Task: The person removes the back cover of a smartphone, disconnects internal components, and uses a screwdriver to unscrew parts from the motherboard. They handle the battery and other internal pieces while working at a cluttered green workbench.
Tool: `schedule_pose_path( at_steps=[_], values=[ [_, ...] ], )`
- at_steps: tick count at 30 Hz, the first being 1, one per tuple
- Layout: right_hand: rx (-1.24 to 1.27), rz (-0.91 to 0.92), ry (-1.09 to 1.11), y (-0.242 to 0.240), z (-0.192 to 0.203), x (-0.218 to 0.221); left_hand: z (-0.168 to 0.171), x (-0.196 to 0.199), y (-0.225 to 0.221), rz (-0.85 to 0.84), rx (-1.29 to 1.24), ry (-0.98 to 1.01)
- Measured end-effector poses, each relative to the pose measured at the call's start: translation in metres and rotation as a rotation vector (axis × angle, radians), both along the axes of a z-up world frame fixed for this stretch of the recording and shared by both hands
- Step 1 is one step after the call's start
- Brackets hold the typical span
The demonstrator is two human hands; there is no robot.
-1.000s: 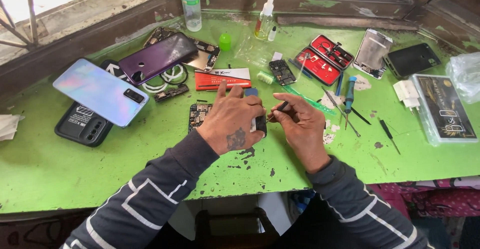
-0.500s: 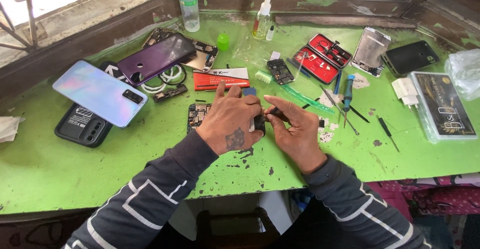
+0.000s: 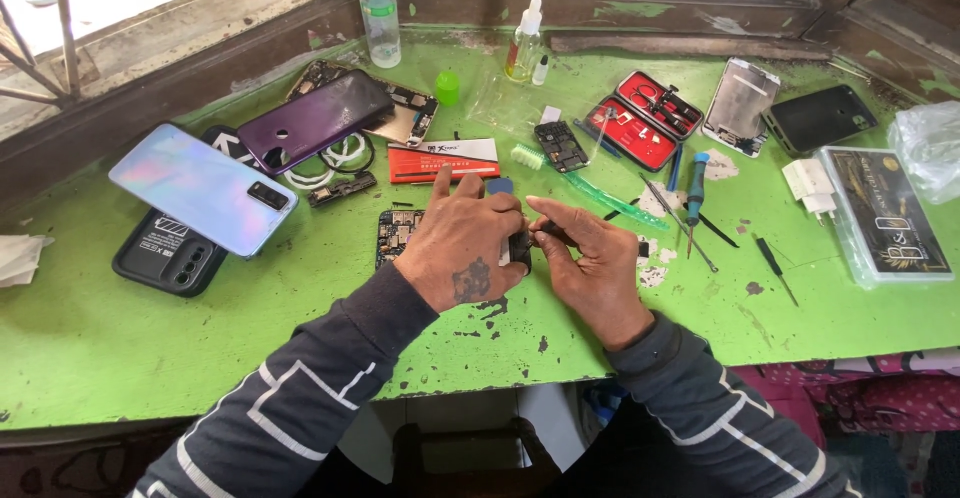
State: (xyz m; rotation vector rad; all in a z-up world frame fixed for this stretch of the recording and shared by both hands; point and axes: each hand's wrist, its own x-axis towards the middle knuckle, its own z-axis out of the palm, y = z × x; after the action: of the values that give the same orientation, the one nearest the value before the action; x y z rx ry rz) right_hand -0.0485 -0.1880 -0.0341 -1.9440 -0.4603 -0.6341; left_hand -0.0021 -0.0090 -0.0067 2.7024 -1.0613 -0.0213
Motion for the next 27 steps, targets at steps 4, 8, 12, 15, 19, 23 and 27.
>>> schedule_pose_path(
  at_steps=[4, 8, 12, 15, 19, 23, 27],
  values=[
    [0.027, 0.008, 0.004, 0.0004, 0.0006, 0.0003, -0.0009, 0.0003, -0.0006, 0.007, -0.004, 0.008],
    [0.023, 0.011, -0.001, 0.0008, 0.0031, 0.0002, -0.0011, -0.0002, -0.0006, 0.013, 0.008, 0.012],
    [0.027, 0.0, -0.008, 0.0, 0.0018, 0.0018, -0.0013, 0.0002, -0.0002, 0.011, 0.014, 0.012],
    [0.036, -0.001, 0.0, 0.0007, 0.0017, 0.0007, -0.0016, 0.0, -0.0001, 0.006, -0.007, 0.01],
    [0.025, 0.009, -0.001, 0.0014, 0.005, -0.0006, 0.0, 0.0005, 0.0006, 0.002, -0.006, 0.017],
    [0.024, -0.006, -0.012, 0.0012, 0.0051, -0.0004, -0.0008, 0.0004, 0.0002, 0.004, -0.001, 0.024],
    [0.024, -0.001, -0.022, -0.0008, 0.0032, 0.0005, -0.0043, 0.0012, 0.0005, 0.018, -0.015, 0.017]
  ],
)
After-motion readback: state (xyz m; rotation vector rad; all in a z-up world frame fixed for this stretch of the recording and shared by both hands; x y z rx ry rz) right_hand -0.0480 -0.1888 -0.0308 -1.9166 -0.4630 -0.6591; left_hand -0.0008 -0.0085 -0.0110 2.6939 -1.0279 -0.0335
